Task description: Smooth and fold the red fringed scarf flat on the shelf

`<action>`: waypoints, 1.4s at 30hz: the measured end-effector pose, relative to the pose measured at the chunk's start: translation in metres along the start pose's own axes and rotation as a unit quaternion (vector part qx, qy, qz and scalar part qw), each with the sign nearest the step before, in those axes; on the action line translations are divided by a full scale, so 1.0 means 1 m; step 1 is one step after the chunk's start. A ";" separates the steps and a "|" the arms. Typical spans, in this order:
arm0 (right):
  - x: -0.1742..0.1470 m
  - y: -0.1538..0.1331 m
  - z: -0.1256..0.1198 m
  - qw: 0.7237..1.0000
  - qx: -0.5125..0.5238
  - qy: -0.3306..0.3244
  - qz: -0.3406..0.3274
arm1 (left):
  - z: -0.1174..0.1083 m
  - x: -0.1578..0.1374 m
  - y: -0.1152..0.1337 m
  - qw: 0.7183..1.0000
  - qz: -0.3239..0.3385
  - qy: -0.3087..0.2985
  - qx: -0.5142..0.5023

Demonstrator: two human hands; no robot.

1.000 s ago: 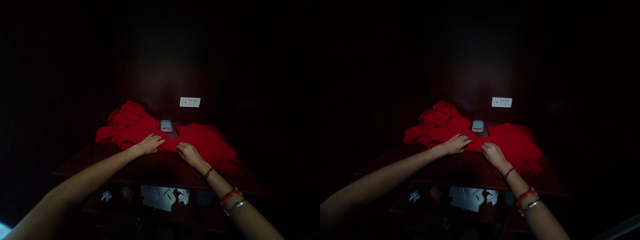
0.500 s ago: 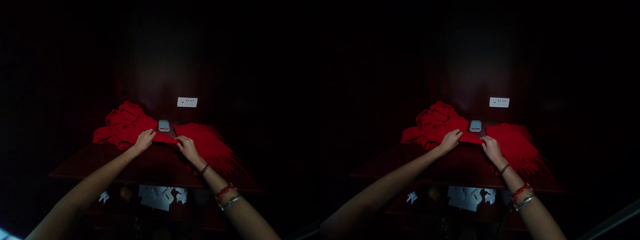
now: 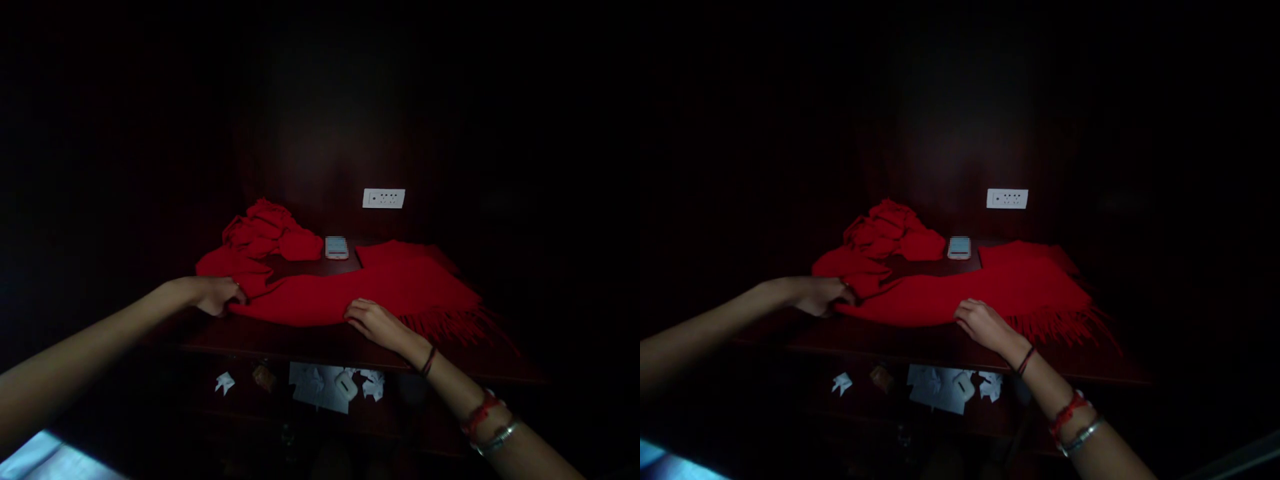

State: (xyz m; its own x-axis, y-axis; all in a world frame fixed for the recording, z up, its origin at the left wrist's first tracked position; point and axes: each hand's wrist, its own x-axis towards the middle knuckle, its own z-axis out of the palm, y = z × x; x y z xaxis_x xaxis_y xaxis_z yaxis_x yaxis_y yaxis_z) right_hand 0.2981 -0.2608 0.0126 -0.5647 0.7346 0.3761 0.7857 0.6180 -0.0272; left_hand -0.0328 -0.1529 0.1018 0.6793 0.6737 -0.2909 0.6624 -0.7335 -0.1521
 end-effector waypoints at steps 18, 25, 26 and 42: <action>-0.006 -0.001 0.014 0.997 0.033 0.020 0.062 | 0.042 0.139 0.036 0.990 0.026 0.100 -0.095; -0.006 0.000 0.016 0.997 0.016 0.022 0.072 | 0.037 0.127 0.087 0.970 0.167 0.147 -0.099; -0.006 0.000 0.016 0.997 0.015 0.021 0.074 | 0.038 0.125 0.090 0.969 0.178 0.131 -0.107; -0.007 -0.002 0.016 0.996 -0.010 0.022 0.087 | 0.033 0.157 0.066 0.990 0.033 0.069 -0.116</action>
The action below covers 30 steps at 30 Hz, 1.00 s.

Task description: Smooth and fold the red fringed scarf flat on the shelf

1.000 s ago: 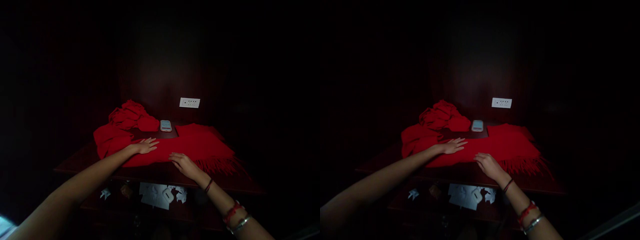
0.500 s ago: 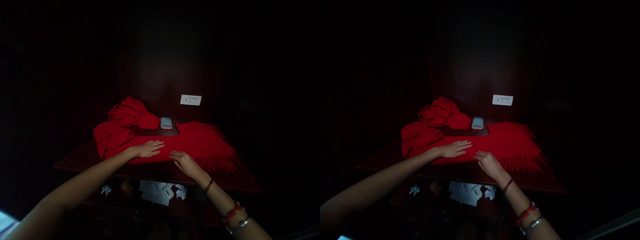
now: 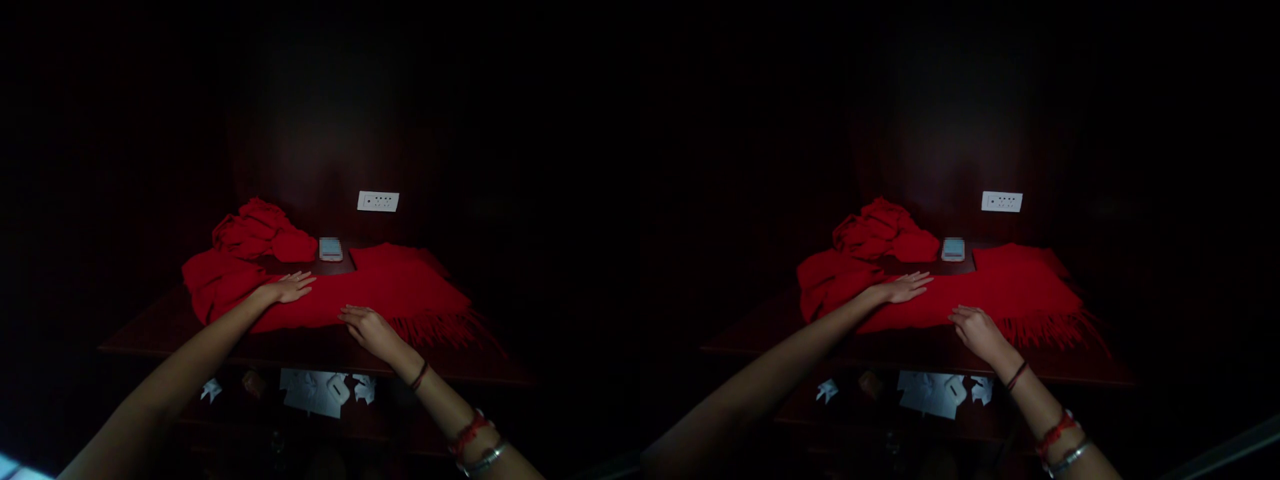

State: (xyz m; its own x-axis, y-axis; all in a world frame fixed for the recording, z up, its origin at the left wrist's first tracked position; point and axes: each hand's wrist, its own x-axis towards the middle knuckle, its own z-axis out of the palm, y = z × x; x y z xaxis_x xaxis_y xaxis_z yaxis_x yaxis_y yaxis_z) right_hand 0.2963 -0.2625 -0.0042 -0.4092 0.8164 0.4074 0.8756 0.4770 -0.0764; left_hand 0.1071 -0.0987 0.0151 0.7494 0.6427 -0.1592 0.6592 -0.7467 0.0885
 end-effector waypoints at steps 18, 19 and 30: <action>-0.001 0.001 -0.003 1.000 0.010 -0.007 0.011 | 0.002 -0.035 0.018 0.979 0.182 0.089 -0.002; -0.001 0.000 -0.003 1.000 0.009 -0.005 0.012 | 0.000 -0.043 0.022 0.977 0.189 0.097 0.001; 0.003 -0.007 -0.009 0.999 -0.048 0.009 -0.024 | 0.003 -0.091 0.059 0.968 0.139 0.148 0.148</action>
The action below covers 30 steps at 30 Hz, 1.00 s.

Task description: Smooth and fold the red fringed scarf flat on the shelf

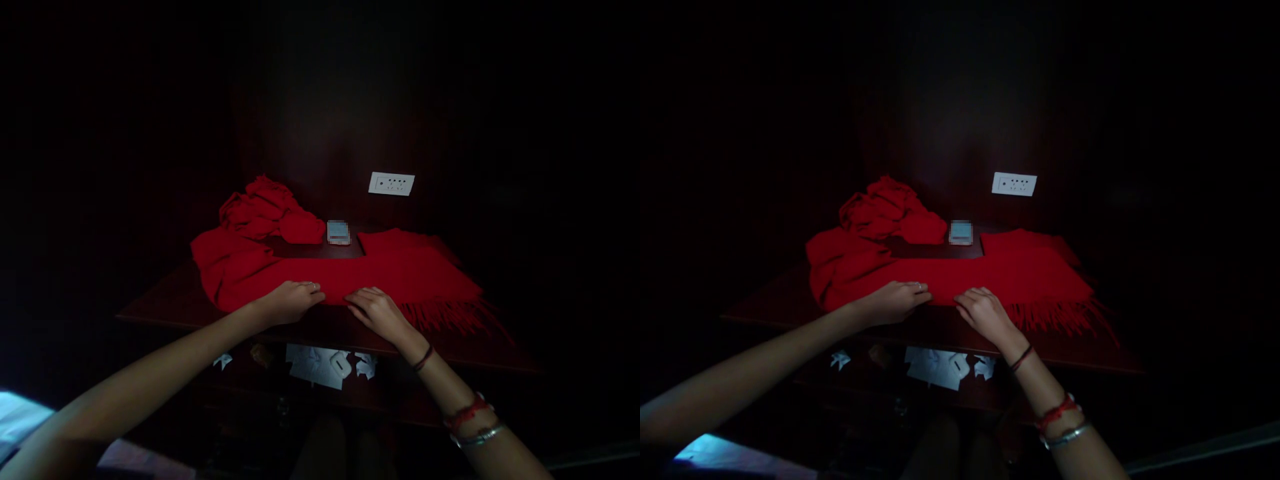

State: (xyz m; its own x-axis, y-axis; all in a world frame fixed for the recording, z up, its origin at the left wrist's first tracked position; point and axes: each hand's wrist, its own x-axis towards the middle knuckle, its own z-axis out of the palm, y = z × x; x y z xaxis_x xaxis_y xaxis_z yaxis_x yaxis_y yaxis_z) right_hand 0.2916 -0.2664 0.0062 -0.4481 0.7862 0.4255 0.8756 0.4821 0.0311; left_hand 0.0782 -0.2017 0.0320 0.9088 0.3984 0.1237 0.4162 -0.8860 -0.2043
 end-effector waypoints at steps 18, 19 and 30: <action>0.014 -0.020 0.002 0.995 -0.097 0.007 -0.011 | 0.027 -0.007 0.006 0.993 -0.025 0.119 -0.004; 0.014 -0.020 0.002 0.996 -0.094 0.007 -0.009 | 0.028 -0.006 0.006 0.992 -0.024 0.124 -0.006; 0.000 -0.016 0.003 0.998 0.056 0.001 -0.016 | 0.009 -0.022 -0.005 0.983 0.044 0.082 -0.155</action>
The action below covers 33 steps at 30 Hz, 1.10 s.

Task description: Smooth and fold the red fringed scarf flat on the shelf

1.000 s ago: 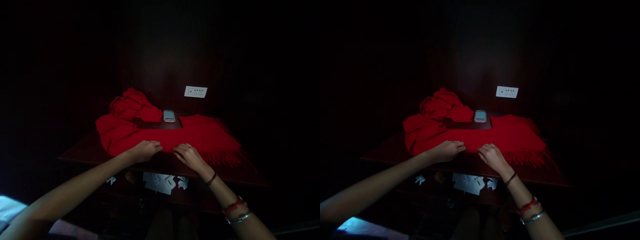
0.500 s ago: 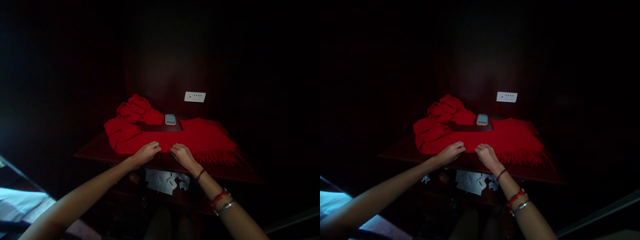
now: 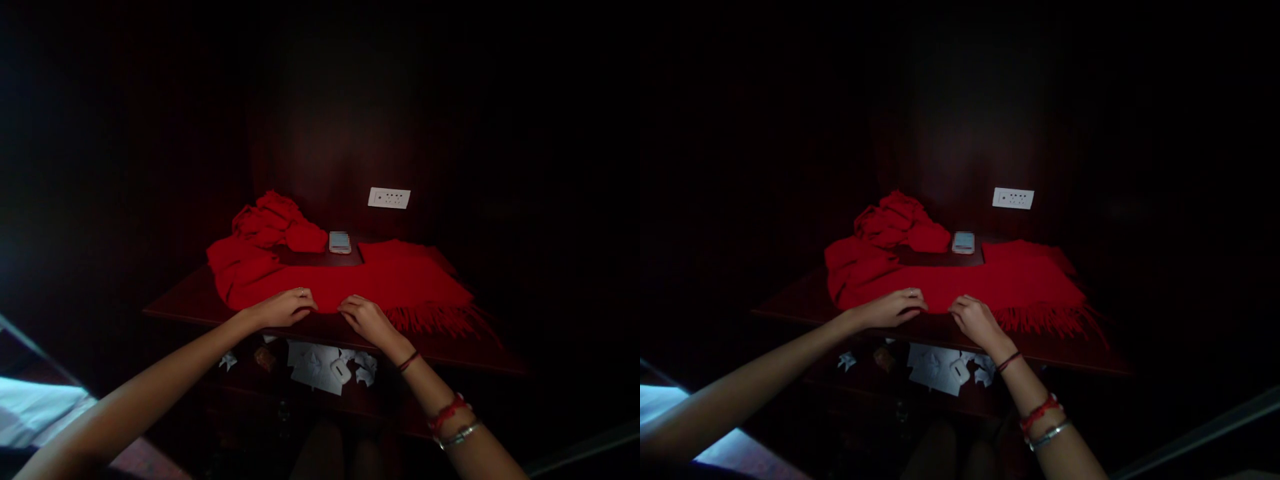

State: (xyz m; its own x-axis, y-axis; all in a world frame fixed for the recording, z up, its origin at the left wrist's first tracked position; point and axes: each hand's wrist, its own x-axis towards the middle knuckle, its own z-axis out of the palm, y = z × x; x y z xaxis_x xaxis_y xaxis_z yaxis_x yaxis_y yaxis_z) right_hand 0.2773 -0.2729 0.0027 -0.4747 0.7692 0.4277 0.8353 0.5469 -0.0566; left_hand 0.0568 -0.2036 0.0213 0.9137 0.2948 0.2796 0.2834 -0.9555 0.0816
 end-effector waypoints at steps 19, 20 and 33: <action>0.003 0.001 0.001 1.000 0.028 0.013 0.001 | 0.007 0.007 -0.003 0.997 -0.064 -0.024 0.031; 0.006 -0.002 -0.002 1.000 0.015 0.007 -0.017 | 0.003 0.006 -0.003 0.997 -0.054 -0.018 0.045; 0.035 -0.013 0.012 0.998 -0.053 -0.015 0.007 | 0.016 0.009 -0.006 0.980 -0.058 0.023 0.190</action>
State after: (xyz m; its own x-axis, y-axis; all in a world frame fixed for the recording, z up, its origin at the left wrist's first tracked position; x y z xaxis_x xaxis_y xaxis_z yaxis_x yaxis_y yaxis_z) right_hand 0.2466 -0.2485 0.0074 -0.4701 0.7871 0.3994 0.8655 0.4997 0.0340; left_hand 0.0677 -0.1957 0.0080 0.8569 0.3927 0.3340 0.4810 -0.8421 -0.2439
